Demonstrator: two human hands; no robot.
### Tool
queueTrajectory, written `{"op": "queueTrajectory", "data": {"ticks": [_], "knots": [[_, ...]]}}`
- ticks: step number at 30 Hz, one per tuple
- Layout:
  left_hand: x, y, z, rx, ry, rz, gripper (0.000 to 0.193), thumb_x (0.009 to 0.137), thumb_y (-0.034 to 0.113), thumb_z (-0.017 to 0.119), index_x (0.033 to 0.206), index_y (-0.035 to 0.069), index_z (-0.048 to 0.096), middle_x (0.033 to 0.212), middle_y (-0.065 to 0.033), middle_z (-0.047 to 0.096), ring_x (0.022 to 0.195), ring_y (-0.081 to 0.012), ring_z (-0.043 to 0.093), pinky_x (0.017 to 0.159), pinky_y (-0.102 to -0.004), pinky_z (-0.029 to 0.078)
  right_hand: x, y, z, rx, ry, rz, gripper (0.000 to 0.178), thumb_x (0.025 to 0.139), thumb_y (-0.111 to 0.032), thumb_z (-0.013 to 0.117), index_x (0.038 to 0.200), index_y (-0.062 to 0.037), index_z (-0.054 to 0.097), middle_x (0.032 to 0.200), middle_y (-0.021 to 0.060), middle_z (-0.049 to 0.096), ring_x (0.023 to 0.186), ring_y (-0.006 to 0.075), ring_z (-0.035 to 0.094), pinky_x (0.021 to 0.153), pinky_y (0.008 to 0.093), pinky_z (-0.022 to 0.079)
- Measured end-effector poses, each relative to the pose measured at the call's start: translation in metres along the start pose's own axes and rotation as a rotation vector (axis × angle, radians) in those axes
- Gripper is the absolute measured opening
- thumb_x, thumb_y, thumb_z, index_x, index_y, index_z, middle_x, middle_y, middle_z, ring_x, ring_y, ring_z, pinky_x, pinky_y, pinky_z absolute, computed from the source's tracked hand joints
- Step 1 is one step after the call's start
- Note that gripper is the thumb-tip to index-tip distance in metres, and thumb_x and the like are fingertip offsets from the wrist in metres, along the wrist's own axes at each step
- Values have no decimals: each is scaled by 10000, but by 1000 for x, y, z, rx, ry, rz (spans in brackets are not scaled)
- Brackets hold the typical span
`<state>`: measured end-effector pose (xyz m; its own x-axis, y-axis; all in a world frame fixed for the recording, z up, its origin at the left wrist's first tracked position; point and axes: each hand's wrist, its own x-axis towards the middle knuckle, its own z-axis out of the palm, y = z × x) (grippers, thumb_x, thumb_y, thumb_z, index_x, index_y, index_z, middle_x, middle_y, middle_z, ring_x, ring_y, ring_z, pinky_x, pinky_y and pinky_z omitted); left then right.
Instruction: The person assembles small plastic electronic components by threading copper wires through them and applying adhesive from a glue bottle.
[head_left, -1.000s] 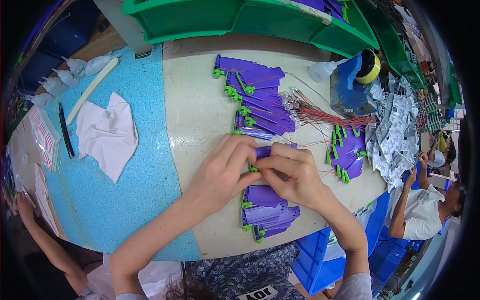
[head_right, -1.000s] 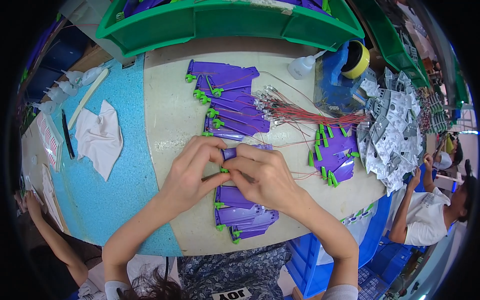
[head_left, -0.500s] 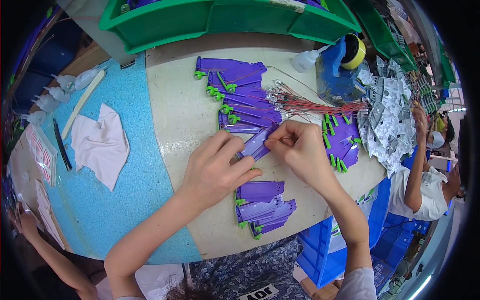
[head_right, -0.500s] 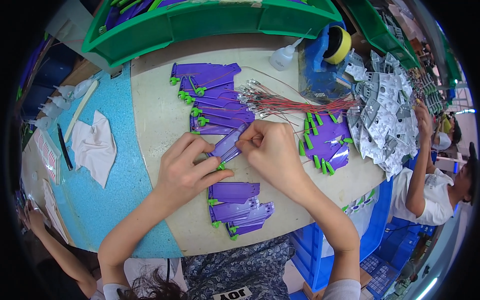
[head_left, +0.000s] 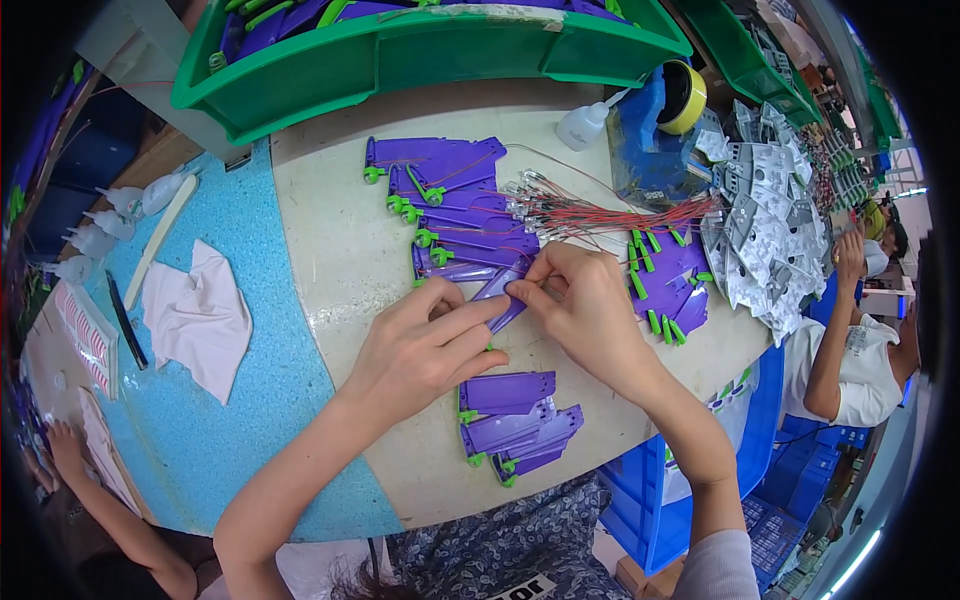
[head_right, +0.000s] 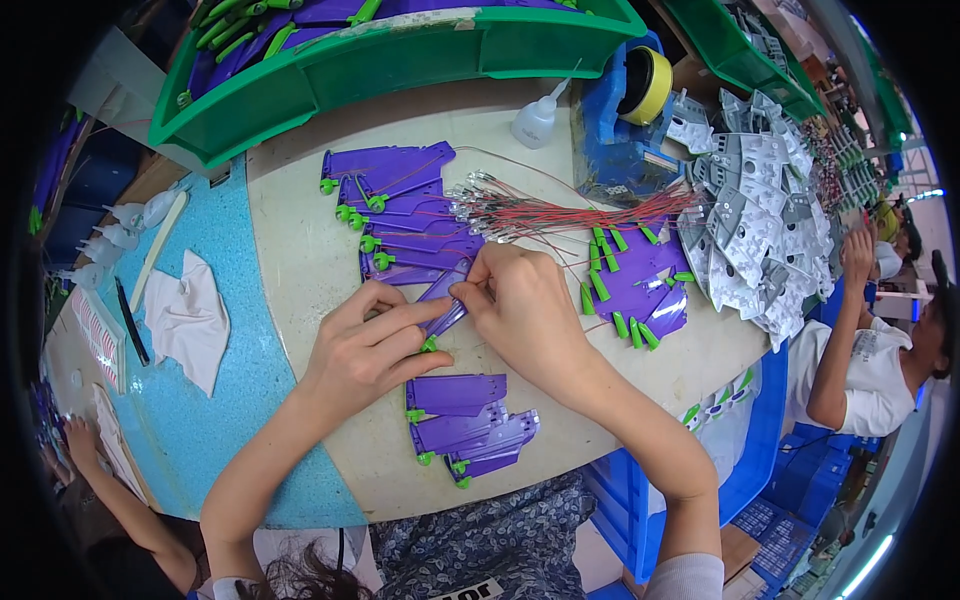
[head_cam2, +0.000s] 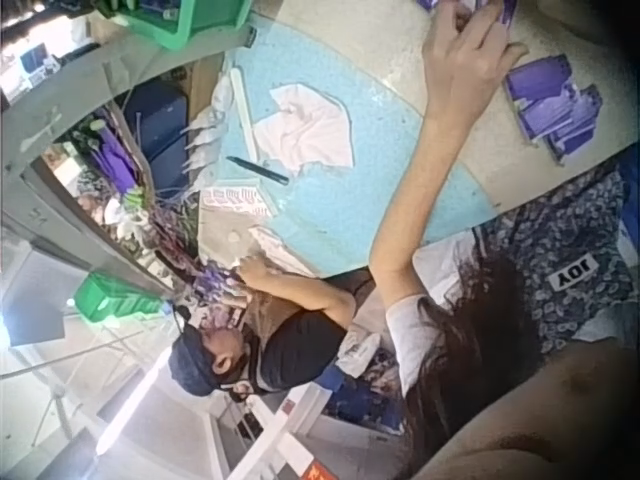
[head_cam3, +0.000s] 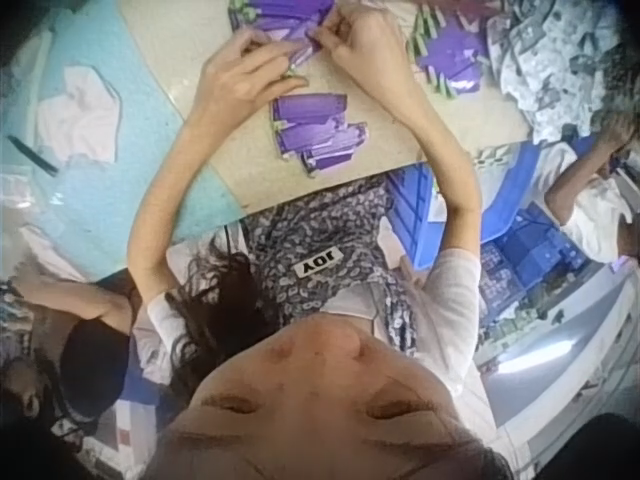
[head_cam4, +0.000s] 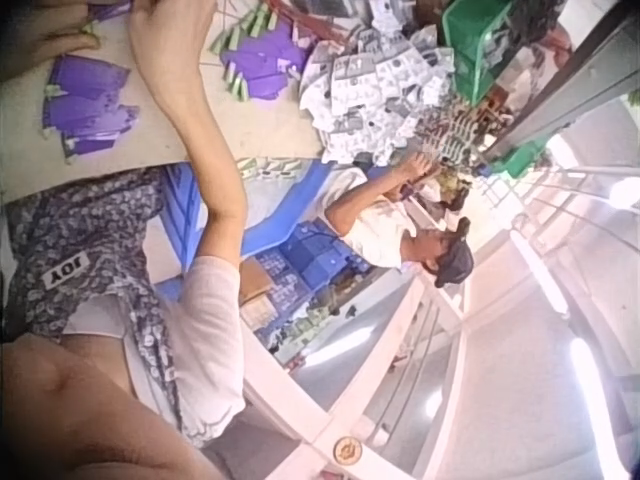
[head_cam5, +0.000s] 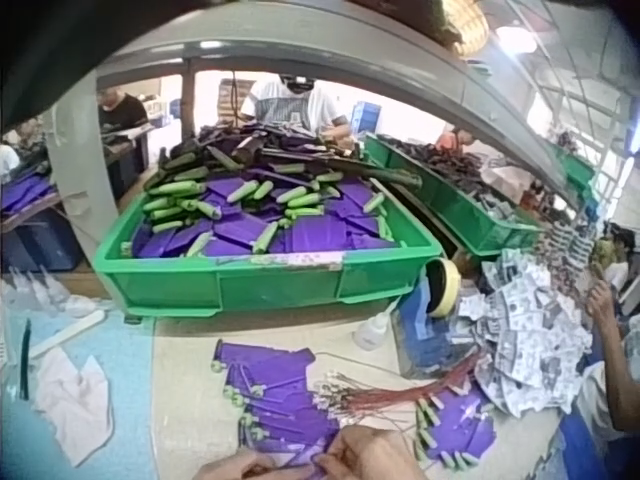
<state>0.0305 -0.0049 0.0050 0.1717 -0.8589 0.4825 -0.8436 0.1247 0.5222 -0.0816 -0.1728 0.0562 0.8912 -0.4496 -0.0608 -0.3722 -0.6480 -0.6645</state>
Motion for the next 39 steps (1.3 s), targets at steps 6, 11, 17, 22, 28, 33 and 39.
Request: {"op": "queueTrajectory", "data": {"ticks": [6,11,17,22,28,33,39], "knots": [[1,4,-8,107,-36,-28,285,715,233,813,843,65,622,1105,4,688,831,-197,580,673,-291,541,14,18,-38,-170,630,-630,163,821,-46,747,923,28,643,693,129,626,583,275,609,598,364,486],[8,8,0,83,8,-8,288,706,219,833,762,53,604,1070,-15,712,831,-208,587,649,-297,533,36,65,-128,-45,591,176,266,917,-226,705,889,37,674,632,22,565,584,75,497,560,279,403],[4,5,-3,17,6,-26,370,691,214,850,630,34,533,1067,-28,722,822,-219,594,648,-309,532,18,61,-111,861,341,511,220,872,-193,700,777,1,656,599,-89,421,507,19,294,472,235,210],[0,4,-5,-28,14,-81,388,642,197,886,898,25,650,1050,-58,736,850,-255,600,720,-358,525,14,55,-102,534,138,430,169,825,-114,673,687,-18,649,597,-44,516,475,10,323,438,238,204],[5,6,-2,-102,4,-183,715,702,214,834,1336,64,538,1088,-11,707,910,-230,601,819,-371,508,-44,10,-13,855,-350,208,254,971,-192,669,1161,-38,739,849,-8,628,738,65,500,627,224,386],[-1,7,-2,-109,6,-191,667,705,206,829,1295,58,556,1062,-40,687,921,-242,611,820,-373,515,-33,17,8,528,-314,61,265,961,-154,658,1189,-36,723,828,52,612,636,89,490,535,255,372],[-14,20,12,80,183,-138,224,715,125,811,876,34,686,1044,-116,612,894,-245,615,629,-322,537,-36,12,17,98,15,-271,233,896,-51,675,1118,4,722,772,99,594,532,184,538,486,336,427]]}}
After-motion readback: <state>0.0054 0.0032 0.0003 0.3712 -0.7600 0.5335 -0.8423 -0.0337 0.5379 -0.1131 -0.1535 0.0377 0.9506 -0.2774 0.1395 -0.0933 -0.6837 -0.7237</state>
